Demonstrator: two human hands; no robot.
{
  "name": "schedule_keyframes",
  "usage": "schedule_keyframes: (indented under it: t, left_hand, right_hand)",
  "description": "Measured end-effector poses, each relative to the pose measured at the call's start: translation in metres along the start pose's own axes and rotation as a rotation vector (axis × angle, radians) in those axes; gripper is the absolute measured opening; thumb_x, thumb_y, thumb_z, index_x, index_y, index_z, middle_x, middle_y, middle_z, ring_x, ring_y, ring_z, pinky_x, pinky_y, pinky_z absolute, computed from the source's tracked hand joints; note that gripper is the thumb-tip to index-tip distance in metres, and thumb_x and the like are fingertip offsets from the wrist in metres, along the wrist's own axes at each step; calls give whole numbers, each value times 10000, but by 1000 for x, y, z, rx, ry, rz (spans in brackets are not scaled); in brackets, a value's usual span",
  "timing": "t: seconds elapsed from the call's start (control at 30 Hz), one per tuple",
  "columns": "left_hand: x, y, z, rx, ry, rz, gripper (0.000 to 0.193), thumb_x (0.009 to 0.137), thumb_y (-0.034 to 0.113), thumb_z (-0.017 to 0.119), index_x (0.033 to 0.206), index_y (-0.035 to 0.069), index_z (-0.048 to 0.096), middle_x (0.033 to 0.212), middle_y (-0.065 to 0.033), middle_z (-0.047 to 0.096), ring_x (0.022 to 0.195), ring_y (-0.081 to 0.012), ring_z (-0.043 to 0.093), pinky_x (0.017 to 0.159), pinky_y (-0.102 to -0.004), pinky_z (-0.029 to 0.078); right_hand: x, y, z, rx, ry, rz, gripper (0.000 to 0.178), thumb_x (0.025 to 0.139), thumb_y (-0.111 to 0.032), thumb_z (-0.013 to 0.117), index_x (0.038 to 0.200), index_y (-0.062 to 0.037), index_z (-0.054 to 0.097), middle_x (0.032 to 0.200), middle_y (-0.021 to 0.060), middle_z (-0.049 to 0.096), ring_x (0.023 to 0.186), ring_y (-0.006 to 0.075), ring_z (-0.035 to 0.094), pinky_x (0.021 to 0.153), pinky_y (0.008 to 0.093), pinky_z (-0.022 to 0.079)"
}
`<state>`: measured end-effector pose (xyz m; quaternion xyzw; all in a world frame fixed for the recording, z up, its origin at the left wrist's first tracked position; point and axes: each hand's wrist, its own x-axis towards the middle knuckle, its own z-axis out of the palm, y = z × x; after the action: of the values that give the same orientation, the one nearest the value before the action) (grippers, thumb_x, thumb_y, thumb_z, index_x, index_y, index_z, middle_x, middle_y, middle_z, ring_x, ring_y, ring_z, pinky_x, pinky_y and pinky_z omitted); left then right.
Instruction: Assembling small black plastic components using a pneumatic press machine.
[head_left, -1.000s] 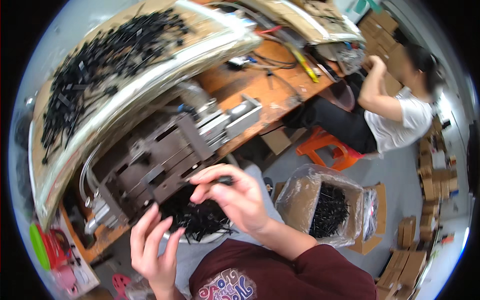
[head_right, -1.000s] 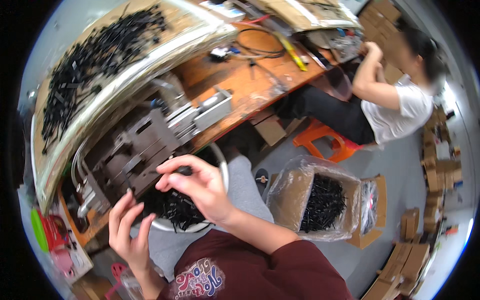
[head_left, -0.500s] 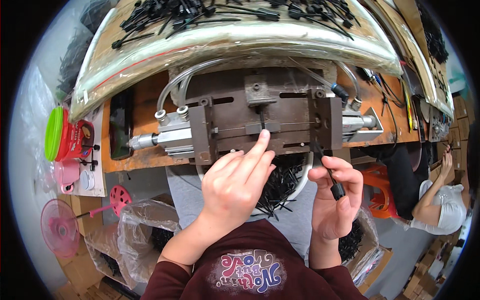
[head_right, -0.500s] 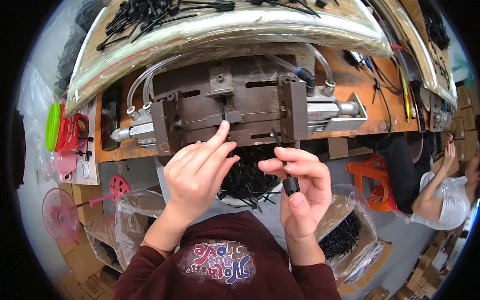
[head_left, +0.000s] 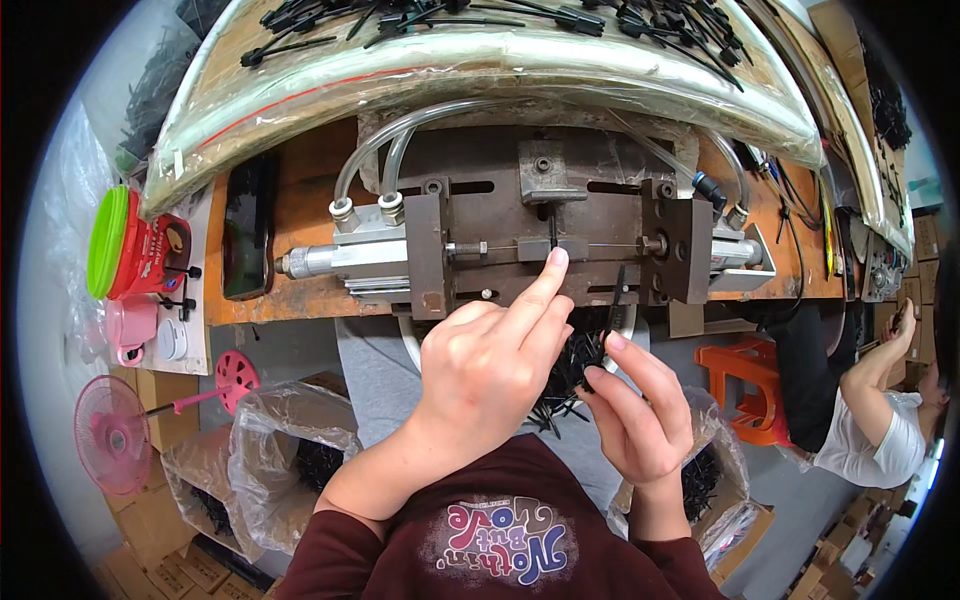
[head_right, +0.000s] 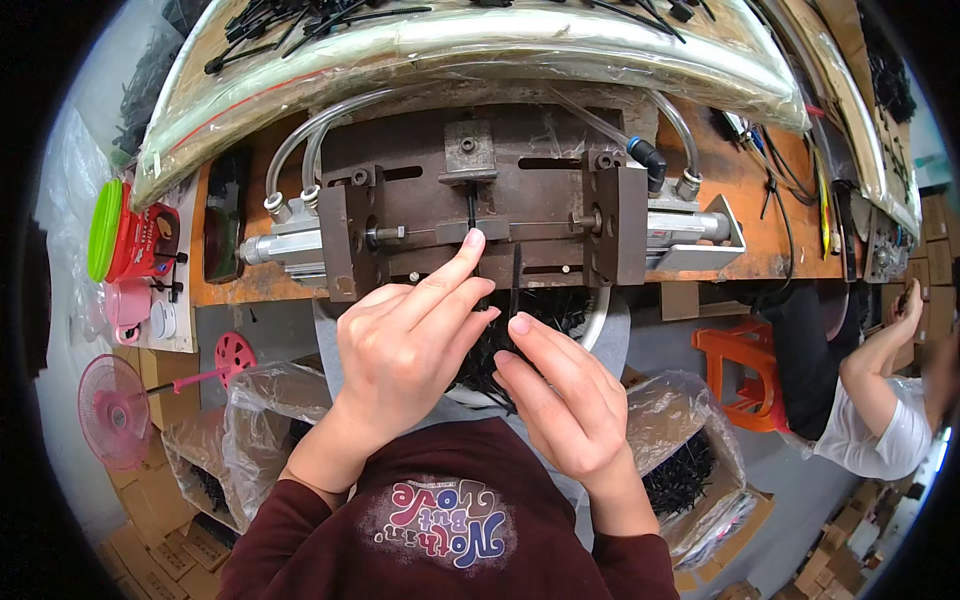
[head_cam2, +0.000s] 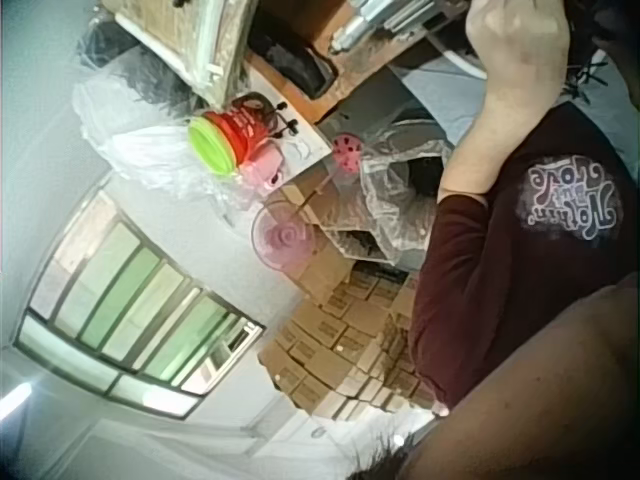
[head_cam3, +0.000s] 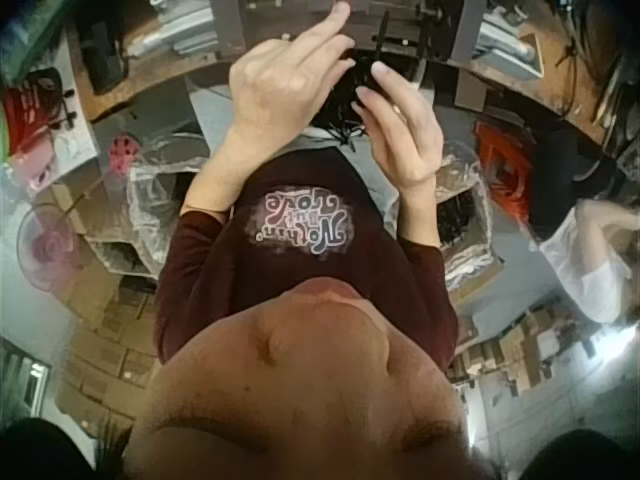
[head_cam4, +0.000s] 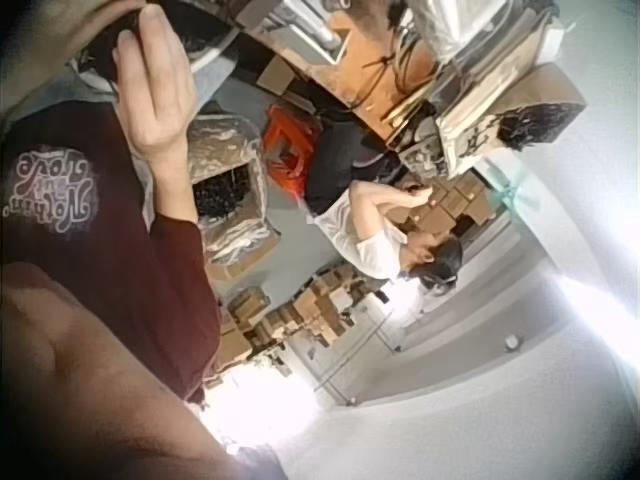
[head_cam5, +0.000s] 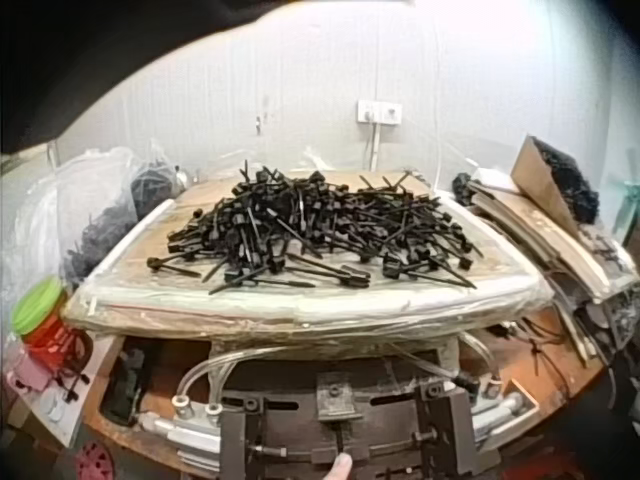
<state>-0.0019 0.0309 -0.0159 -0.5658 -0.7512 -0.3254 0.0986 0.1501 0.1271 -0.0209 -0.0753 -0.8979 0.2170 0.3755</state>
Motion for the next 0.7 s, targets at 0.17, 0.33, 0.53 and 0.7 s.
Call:
schedule_keyframes:
  t: [0.17,0.33,0.53,0.7]
  left_hand:
    - [-2,-1,0,2,-2,-3,236,702,119,802,907,51,708,1191,-97,697,595,-160,628,571,-258,500]
    - [-11,-2,-13,-73,-92,59,255,698,112,802,923,36,708,1211,-111,686,606,-175,625,570,-277,502]
    - [-51,-6,-27,-376,-483,89,246,752,194,764,948,53,714,1097,-82,715,676,-201,673,612,-331,548]
    - [-82,-15,3,-389,-653,17,242,750,163,749,954,42,699,1164,-75,690,782,-238,695,664,-360,566]
  right_hand:
    - [6,0,1,3,-27,3,291,687,33,783,965,41,699,1152,197,669,979,329,696,817,386,592]
    - [27,9,3,-38,-63,-18,255,714,18,753,956,35,674,1176,210,668,853,288,696,723,354,554]
    - [40,10,14,-125,-252,-21,273,704,1,758,960,8,662,1223,175,667,691,223,632,630,292,493]
    - [50,6,17,-213,-314,-4,277,700,2,762,953,-14,652,1218,142,679,589,180,576,563,282,451]
